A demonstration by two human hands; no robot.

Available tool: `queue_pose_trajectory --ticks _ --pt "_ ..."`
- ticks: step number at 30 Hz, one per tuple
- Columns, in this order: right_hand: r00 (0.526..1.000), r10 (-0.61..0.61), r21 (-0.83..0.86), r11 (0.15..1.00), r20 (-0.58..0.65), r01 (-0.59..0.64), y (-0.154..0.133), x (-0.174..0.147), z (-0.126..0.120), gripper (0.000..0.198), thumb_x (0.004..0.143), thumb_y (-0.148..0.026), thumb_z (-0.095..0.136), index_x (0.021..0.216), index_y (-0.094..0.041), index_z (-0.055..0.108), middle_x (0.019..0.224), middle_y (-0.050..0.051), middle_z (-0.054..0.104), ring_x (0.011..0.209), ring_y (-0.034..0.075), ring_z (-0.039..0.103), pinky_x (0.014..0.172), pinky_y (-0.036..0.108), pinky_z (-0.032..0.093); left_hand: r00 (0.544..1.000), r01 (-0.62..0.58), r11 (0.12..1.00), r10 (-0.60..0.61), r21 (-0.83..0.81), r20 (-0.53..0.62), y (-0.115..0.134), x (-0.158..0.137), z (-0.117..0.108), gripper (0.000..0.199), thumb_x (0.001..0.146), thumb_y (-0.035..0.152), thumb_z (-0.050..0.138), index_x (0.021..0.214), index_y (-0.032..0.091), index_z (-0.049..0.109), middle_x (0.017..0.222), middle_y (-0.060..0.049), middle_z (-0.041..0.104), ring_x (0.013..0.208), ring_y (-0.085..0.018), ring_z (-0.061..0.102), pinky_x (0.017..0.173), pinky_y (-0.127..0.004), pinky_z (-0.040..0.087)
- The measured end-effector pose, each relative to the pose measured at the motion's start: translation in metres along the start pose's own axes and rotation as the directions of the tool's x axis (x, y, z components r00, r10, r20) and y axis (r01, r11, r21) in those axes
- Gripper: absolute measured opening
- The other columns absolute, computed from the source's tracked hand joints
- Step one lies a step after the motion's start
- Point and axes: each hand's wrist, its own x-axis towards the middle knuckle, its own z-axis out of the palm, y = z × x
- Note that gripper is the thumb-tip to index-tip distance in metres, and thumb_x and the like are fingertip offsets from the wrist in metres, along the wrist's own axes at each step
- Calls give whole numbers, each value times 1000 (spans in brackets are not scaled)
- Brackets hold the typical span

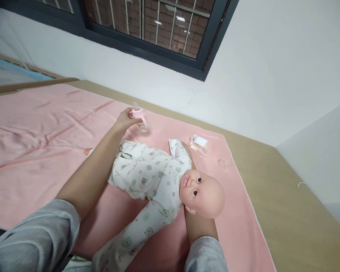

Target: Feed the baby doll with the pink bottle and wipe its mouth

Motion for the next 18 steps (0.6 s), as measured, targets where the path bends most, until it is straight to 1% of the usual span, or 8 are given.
queue_pose_trajectory --ticks 1,2,3,4,7,10,13,18 --pt "968 154 -167 978 196 -122 -2 -5 -4 36 40 -11 83 74 -21 77 92 16 75 88 46 71 85 59 54 1000 -15 999 16 -49 11 9 -2 0 59 57 36 76 109 20 53 114 -7 67 104 -21 64 85 -32 53" --pt "889 303 -332 924 343 -187 -5 -10 -8 38 41 -10 81 77 -21 78 95 16 75 93 47 71 90 59 52 999 -35 995 37 -91 24 19 -5 0 55 61 37 74 110 21 54 114 -6 67 103 -20 65 84 -32 54" --pt "812 404 -450 871 421 -200 -7 -14 -11 38 43 -10 80 79 -22 78 99 16 75 97 47 70 92 59 50 997 -66 990 70 -124 31 28 -8 0 52 63 36 74 110 21 55 112 -6 68 101 -20 66 83 -31 55" --pt "779 437 -499 846 449 -186 -8 -18 -13 36 44 -11 79 79 -22 78 100 16 75 98 47 69 92 59 50 993 -109 983 114 -147 28 37 -12 1 51 63 33 75 109 21 56 110 -5 69 100 -20 66 82 -30 55" --pt "806 418 -514 841 419 -170 -11 -24 -17 32 45 -13 81 74 -26 78 102 13 75 93 47 71 86 57 54 979 -185 959 198 -215 43 57 -23 7 53 61 25 79 110 20 58 106 -5 69 97 -20 66 77 -28 55" --pt "838 382 -503 851 389 -154 -11 -26 -17 35 42 -12 82 73 -27 78 104 11 75 91 47 71 87 58 53 980 -99 951 144 -293 137 68 -30 12 50 65 27 79 111 20 60 106 -5 69 95 -20 66 75 -30 56" --pt "848 364 -448 877 384 -173 -11 -28 -17 35 41 -8 82 71 -25 77 102 14 75 92 48 70 88 61 51 982 -50 954 102 -296 162 72 -35 16 51 62 26 82 109 19 63 104 -4 69 93 -19 66 74 -28 55" --pt "792 487 -531 809 367 -252 -13 -34 -19 24 58 -12 76 82 -13 78 102 22 73 115 42 64 104 53 39 947 66 947 39 -313 318 74 -39 26 48 65 29 82 109 17 65 103 -6 69 91 -18 65 70 -26 53"
